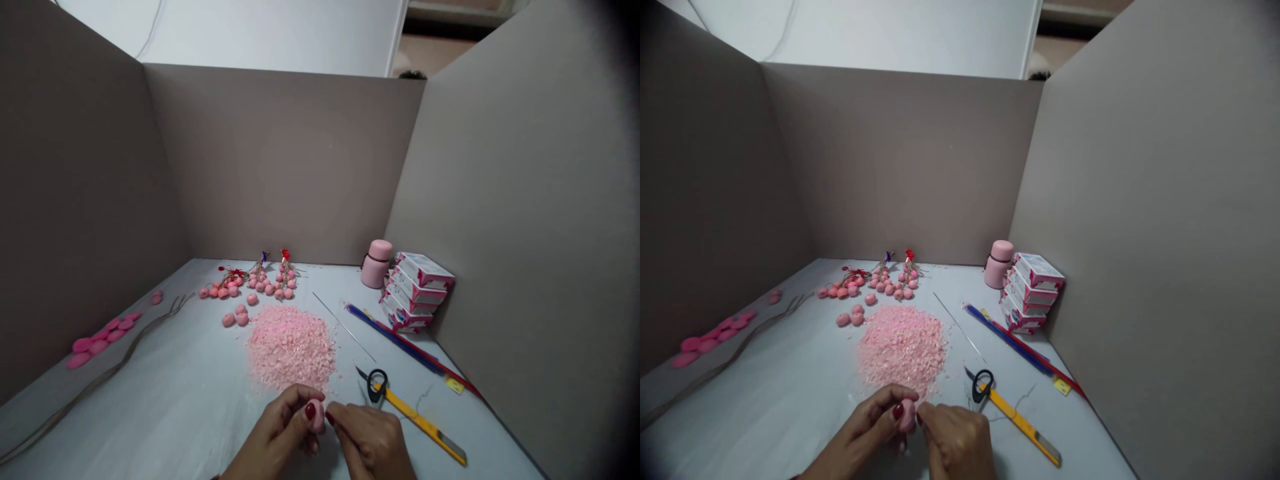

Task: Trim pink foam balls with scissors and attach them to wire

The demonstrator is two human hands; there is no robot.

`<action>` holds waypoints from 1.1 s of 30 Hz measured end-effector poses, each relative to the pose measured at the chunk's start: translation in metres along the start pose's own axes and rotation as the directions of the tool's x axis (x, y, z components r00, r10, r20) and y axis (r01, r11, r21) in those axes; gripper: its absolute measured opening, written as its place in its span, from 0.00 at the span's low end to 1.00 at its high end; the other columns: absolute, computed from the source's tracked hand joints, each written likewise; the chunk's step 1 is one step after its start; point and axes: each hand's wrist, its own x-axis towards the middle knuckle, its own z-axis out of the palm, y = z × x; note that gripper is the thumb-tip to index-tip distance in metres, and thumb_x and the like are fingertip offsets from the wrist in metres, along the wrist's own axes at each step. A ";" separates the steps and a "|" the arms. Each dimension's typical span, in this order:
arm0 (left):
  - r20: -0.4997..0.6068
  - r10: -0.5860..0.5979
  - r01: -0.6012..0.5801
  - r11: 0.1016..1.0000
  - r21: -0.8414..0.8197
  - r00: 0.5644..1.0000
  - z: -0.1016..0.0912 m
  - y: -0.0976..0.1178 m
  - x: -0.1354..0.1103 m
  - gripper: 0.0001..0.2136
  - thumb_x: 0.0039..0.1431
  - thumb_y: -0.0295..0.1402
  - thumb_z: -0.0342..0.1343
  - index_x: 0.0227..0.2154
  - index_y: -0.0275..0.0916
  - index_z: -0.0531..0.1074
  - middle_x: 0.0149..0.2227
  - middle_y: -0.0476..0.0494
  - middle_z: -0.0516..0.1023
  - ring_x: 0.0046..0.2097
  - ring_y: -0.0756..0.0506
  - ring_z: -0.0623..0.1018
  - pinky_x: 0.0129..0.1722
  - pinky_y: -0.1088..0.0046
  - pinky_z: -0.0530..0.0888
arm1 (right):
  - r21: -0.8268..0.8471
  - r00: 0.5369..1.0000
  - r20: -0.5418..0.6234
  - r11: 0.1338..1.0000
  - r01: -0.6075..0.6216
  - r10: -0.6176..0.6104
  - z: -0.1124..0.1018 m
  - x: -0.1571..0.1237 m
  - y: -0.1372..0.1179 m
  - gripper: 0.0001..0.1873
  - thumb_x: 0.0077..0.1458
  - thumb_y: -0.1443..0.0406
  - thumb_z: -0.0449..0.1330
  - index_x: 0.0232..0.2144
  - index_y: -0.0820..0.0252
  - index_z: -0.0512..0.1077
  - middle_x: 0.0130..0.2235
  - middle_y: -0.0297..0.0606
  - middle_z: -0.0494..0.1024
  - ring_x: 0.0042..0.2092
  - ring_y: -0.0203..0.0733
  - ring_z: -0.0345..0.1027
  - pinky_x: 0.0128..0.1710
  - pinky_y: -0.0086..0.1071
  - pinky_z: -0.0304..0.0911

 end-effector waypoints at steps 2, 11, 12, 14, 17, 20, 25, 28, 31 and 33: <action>0.000 -0.036 0.036 0.997 -0.068 0.999 0.000 -0.004 0.003 0.19 0.55 0.50 0.52 0.37 0.37 0.68 0.27 0.52 0.67 0.23 0.55 0.69 0.25 0.77 0.67 | -0.042 0.999 -0.018 0.998 0.037 -0.038 0.001 -0.002 0.000 0.13 0.55 0.75 0.47 0.31 0.62 0.71 0.20 0.34 0.72 0.21 0.36 0.67 0.21 0.27 0.55; -0.001 -0.262 0.259 0.957 -0.127 0.965 0.002 -0.006 0.004 0.24 0.56 0.56 0.42 0.23 0.39 0.64 0.13 0.56 0.61 0.13 0.56 0.57 0.12 0.82 0.54 | -0.299 0.963 -0.064 0.926 0.232 -0.262 0.000 0.003 -0.003 0.13 0.58 0.72 0.47 0.35 0.64 0.72 0.16 0.31 0.69 0.16 0.35 0.63 0.17 0.29 0.51; -0.022 -0.242 0.239 0.965 -0.104 0.970 0.001 -0.005 0.003 0.23 0.55 0.56 0.44 0.27 0.39 0.65 0.16 0.55 0.64 0.15 0.56 0.61 0.14 0.81 0.58 | -0.262 0.970 -0.073 0.943 0.205 -0.232 0.001 0.003 -0.002 0.13 0.58 0.73 0.47 0.34 0.64 0.71 0.16 0.31 0.69 0.17 0.34 0.64 0.18 0.29 0.53; -0.073 -0.121 0.122 0.992 0.013 0.990 -0.001 -0.003 0.001 0.20 0.52 0.53 0.52 0.36 0.40 0.65 0.25 0.52 0.67 0.24 0.53 0.68 0.21 0.79 0.65 | -0.159 0.987 -0.082 0.979 0.126 -0.141 0.003 0.000 -0.001 0.13 0.57 0.74 0.46 0.34 0.63 0.71 0.18 0.33 0.72 0.19 0.34 0.67 0.20 0.27 0.56; -0.062 0.108 -0.087 0.958 0.275 0.992 -0.003 0.002 -0.003 0.15 0.53 0.43 0.58 0.39 0.40 0.66 0.32 0.49 0.67 0.35 0.49 0.69 0.33 0.75 0.68 | -0.047 0.998 -0.062 0.999 0.027 -0.030 0.004 -0.001 0.000 0.13 0.56 0.74 0.47 0.33 0.63 0.71 0.21 0.35 0.74 0.22 0.35 0.69 0.22 0.26 0.58; -0.057 0.106 -0.081 0.938 0.336 0.993 -0.002 0.006 -0.004 0.13 0.58 0.43 0.53 0.38 0.39 0.68 0.32 0.47 0.69 0.34 0.49 0.69 0.34 0.73 0.67 | -0.071 0.995 -0.084 0.996 0.048 -0.054 0.003 0.001 -0.001 0.12 0.56 0.74 0.47 0.32 0.63 0.71 0.19 0.34 0.72 0.20 0.35 0.68 0.20 0.27 0.55; -0.022 -0.043 0.046 0.985 0.169 0.999 0.001 0.004 0.001 0.19 0.56 0.51 0.50 0.29 0.37 0.67 0.23 0.52 0.65 0.23 0.53 0.66 0.25 0.76 0.66 | -0.169 0.979 -0.105 0.974 0.154 -0.173 0.000 0.003 -0.001 0.13 0.57 0.73 0.46 0.33 0.65 0.71 0.17 0.33 0.70 0.18 0.36 0.65 0.18 0.29 0.52; -0.005 -0.160 0.160 0.987 0.017 0.987 0.001 -0.001 0.004 0.22 0.54 0.54 0.49 0.23 0.38 0.64 0.21 0.53 0.64 0.18 0.55 0.64 0.18 0.79 0.63 | -0.245 0.968 -0.091 0.948 0.204 -0.232 0.000 0.004 -0.001 0.14 0.58 0.72 0.45 0.33 0.65 0.71 0.16 0.32 0.69 0.16 0.36 0.63 0.17 0.30 0.50; 0.037 -0.291 0.293 0.953 -0.077 0.956 0.000 -0.004 0.006 0.24 0.53 0.57 0.46 0.20 0.38 0.62 0.17 0.54 0.63 0.15 0.56 0.59 0.13 0.81 0.58 | -0.308 0.952 -0.130 0.924 0.225 -0.276 0.004 0.004 -0.002 0.14 0.59 0.72 0.45 0.32 0.64 0.71 0.15 0.30 0.67 0.15 0.35 0.60 0.17 0.31 0.48; 0.013 -0.297 0.297 0.952 -0.074 0.955 -0.002 -0.005 0.005 0.24 0.53 0.57 0.45 0.23 0.38 0.63 0.18 0.53 0.64 0.16 0.56 0.61 0.14 0.81 0.59 | -0.268 0.947 -0.204 0.945 0.190 -0.249 0.008 0.003 -0.002 0.15 0.59 0.72 0.44 0.31 0.64 0.71 0.14 0.30 0.66 0.14 0.35 0.60 0.16 0.30 0.48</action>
